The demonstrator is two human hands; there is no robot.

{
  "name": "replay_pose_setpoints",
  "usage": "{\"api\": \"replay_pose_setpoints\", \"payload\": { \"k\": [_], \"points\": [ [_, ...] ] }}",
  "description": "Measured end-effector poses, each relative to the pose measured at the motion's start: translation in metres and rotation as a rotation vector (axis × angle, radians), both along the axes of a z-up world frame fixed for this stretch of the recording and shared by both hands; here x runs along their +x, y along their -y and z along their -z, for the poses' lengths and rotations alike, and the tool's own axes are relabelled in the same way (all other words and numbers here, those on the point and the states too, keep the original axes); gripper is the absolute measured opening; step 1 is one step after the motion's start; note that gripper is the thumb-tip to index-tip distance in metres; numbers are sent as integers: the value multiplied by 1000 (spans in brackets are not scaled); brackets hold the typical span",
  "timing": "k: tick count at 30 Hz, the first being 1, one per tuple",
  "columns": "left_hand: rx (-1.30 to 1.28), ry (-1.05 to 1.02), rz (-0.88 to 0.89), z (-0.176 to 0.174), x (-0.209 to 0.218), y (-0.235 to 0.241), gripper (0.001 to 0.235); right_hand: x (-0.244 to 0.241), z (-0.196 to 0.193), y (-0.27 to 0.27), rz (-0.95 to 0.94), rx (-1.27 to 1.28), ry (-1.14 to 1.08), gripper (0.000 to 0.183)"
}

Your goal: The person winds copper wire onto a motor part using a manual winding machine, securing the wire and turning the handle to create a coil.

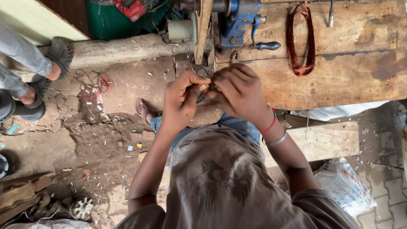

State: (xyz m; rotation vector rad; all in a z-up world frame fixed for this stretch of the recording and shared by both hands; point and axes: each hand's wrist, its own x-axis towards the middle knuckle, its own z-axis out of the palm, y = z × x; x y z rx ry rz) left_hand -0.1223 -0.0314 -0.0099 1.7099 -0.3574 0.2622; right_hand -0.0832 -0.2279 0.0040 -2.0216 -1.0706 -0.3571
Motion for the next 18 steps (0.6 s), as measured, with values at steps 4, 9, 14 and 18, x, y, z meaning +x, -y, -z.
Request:
{"api": "replay_pose_setpoints", "payload": {
  "k": [4, 9, 14, 18],
  "points": [
    [58, 136, 71, 8, -4, 1, 32, -9, 18, 0, -633, 1009, -1553, 29],
    [-797, -142, 230, 16, 9, -17, 27, -13, 38, 22, -158, 351, -899, 16],
    [-1151, -231, 389, 16, 26, -53, 26, -34, 50, 70, -142, 396, -975, 12],
    [-1214, -404, 425, 24, 33, -49, 23, -40, 76, 92, -301, 1045, -1165, 14]
  ]
}}
